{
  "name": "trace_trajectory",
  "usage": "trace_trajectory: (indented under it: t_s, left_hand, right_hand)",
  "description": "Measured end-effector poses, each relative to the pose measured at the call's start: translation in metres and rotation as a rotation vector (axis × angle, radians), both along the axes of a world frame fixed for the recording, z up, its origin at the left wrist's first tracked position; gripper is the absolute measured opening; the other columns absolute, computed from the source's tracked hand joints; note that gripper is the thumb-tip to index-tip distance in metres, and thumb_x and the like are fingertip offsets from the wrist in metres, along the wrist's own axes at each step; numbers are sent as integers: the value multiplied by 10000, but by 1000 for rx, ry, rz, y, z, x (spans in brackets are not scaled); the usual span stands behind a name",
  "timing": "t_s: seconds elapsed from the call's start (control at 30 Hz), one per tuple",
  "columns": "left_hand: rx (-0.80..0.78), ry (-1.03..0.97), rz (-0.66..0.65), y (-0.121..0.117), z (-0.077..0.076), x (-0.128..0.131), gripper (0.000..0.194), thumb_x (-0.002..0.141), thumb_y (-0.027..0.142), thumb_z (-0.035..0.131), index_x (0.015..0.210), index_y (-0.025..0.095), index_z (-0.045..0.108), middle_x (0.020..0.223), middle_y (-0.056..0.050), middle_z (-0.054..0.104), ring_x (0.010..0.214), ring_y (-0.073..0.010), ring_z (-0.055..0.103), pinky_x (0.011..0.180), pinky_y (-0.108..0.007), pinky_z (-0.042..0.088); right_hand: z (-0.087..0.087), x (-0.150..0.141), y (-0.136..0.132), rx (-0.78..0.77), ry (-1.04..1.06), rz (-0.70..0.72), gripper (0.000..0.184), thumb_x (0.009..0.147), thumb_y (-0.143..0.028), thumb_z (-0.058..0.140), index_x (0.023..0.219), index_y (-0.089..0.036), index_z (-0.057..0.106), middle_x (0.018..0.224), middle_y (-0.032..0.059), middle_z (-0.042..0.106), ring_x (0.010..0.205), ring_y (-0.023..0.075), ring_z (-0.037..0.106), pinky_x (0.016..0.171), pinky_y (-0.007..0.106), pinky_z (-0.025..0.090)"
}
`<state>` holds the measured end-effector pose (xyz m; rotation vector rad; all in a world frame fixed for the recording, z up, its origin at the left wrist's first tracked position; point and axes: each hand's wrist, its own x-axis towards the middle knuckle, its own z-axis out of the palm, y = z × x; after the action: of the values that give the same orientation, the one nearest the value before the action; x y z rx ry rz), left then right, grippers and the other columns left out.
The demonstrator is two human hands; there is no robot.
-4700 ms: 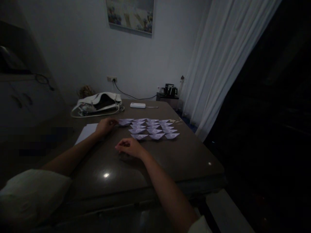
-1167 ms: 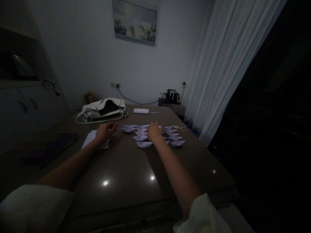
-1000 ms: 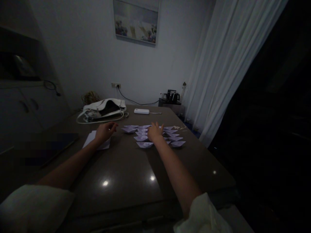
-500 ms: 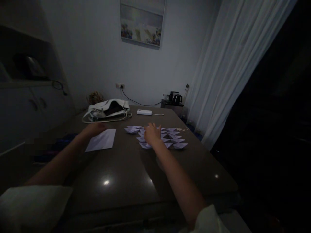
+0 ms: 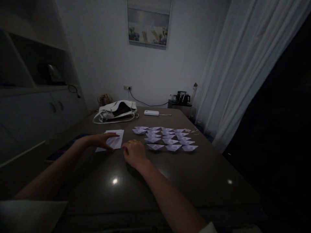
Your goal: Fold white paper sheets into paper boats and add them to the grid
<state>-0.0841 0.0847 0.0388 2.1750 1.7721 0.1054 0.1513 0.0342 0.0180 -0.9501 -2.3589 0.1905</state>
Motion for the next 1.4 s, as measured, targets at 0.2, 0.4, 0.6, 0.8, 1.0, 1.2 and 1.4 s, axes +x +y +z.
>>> trace_trajectory:
  t_s: [0.2, 0.4, 0.6, 0.8, 1.0, 1.2, 1.4]
  left_hand:
    - [-53, 36, -58, -3, 5, 2, 827, 582, 442, 721, 1340, 230, 467, 1468, -82, 396, 1321, -266, 388, 1063, -320, 324]
    - [-78, 89, -67, -6, 11, 5, 728, 691, 416, 649, 1351, 187, 445, 1461, -103, 401, 1306, -263, 402, 1052, -329, 333]
    - [-59, 94, -73, -9, 15, 7, 605, 769, 318, 616, 1330, 155, 460, 1433, -107, 441, 1282, -245, 424, 1043, -320, 332]
    - [-23, 88, -94, -12, 20, 7, 490, 802, 239, 588, 1277, 142, 517, 1358, -96, 533, 1221, -214, 493, 1010, -281, 365]
    - [42, 92, -86, -5, 17, 6, 401, 832, 219, 481, 1211, 130, 579, 1277, -99, 604, 1134, -206, 576, 940, -240, 426]
    - [239, 88, -45, -5, 15, 12, 714, 720, -5, 357, 1412, 161, 304, 1273, -109, 590, 1104, -209, 592, 907, -298, 452]
    - [236, 106, -128, -2, 14, 12, 458, 689, 9, 412, 1038, 175, 658, 1225, -57, 633, 1137, -212, 566, 969, -282, 409]
  right_hand:
    - [-3, 6, 3, -42, 119, -37, 242, 797, -81, 508, 895, -184, 704, 914, 52, 700, 901, 184, 608, 825, 285, 419]
    - [-2, 6, 1, -72, 105, -15, 241, 783, -69, 517, 890, -172, 707, 900, 57, 696, 878, 178, 617, 802, 277, 432]
    - [-4, 6, 1, -103, 71, 14, 249, 776, -66, 518, 899, -178, 703, 921, 52, 687, 864, 167, 618, 784, 263, 440]
    - [-9, 6, 3, -113, 59, 23, 225, 778, -82, 523, 873, -173, 706, 908, 52, 683, 848, 164, 620, 775, 258, 445]
    - [-10, 6, 3, -115, 46, 34, 223, 775, -77, 528, 871, -169, 707, 904, 56, 680, 848, 165, 616, 775, 262, 444]
    - [-11, 5, 4, -136, 24, 44, 237, 781, -75, 514, 865, -178, 710, 908, 54, 680, 845, 163, 616, 772, 262, 446]
    - [-11, 6, 3, -139, 5, 45, 239, 781, -74, 515, 869, -176, 713, 910, 54, 680, 847, 161, 619, 772, 254, 445]
